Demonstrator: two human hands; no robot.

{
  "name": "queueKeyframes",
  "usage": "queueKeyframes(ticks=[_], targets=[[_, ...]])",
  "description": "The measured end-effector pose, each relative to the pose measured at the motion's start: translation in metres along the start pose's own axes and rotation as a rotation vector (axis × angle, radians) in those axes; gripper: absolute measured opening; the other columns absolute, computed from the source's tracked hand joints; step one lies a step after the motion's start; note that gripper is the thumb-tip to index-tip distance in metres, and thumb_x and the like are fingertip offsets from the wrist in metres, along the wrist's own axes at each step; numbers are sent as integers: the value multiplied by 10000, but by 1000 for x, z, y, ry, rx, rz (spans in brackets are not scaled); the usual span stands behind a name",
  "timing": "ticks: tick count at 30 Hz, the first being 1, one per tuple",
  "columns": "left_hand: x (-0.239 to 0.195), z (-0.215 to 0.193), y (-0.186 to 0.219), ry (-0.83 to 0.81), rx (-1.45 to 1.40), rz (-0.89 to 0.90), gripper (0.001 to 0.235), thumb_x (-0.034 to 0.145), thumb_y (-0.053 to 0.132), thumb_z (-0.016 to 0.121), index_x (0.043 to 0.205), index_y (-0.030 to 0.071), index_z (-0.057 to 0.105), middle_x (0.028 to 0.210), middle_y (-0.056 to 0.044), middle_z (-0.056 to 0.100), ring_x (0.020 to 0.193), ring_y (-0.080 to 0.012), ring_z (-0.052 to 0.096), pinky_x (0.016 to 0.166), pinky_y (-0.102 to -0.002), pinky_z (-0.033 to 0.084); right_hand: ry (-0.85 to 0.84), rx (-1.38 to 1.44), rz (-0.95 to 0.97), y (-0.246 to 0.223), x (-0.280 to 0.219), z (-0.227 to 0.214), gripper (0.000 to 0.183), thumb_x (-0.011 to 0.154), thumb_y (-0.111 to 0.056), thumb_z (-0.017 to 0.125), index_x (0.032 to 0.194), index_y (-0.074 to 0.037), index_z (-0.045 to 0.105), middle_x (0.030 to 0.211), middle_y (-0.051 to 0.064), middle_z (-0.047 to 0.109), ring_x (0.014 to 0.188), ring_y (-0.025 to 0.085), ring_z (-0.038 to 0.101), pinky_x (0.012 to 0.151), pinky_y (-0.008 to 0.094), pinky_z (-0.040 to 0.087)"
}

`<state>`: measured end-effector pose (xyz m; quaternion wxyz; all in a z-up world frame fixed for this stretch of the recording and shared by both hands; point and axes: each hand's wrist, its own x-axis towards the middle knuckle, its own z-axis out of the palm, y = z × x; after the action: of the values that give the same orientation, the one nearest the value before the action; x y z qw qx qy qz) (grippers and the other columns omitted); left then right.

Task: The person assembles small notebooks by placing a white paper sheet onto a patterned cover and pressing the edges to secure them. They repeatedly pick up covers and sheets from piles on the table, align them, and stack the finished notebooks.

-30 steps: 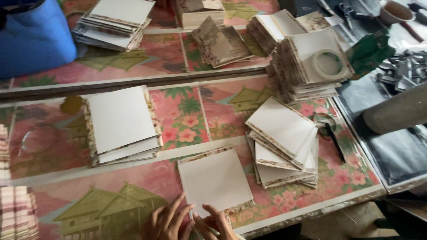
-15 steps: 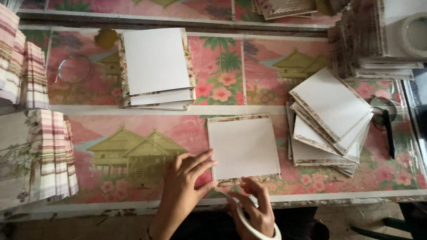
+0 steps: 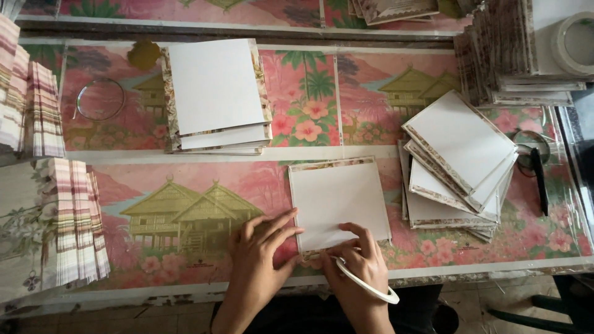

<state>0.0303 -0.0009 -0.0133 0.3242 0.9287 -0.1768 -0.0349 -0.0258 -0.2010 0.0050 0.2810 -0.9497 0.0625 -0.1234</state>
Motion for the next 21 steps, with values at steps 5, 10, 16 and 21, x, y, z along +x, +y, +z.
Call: queueKeyframes(ticks=[5,10,16,21], targets=[[2,-1,0,-25,-6,-16,483,774,463,893,1241,426,774,1567,263,603,1321,-242,518,1025,-556,324,-32,-55,29,-1,-2,0,92,819,-220,821,744,-192,777,1357,-8,667,882,226,709,807,434,582],[2,1,-1,-20,28,-10,637,649,599,975,1229,422,779,1547,276,609,1308,-228,516,991,-559,344,-73,-87,69,-2,-3,3,107,827,-273,824,766,-186,837,1360,-37,641,933,239,708,820,447,585],[4,3,0,-9,27,-26,586,647,400,957,1207,447,788,1528,301,622,1276,-207,541,1008,-515,347,-79,-81,72,1,-2,2,134,846,-255,796,743,-171,815,1349,-35,642,916,250,701,815,446,577],[11,4,-2,-12,-43,-20,520,624,300,966,1096,393,772,1525,169,644,1315,-274,563,1003,-499,364,-97,218,5,5,1,-13,121,939,-203,801,897,-94,831,1473,123,549,909,204,709,699,343,628]])
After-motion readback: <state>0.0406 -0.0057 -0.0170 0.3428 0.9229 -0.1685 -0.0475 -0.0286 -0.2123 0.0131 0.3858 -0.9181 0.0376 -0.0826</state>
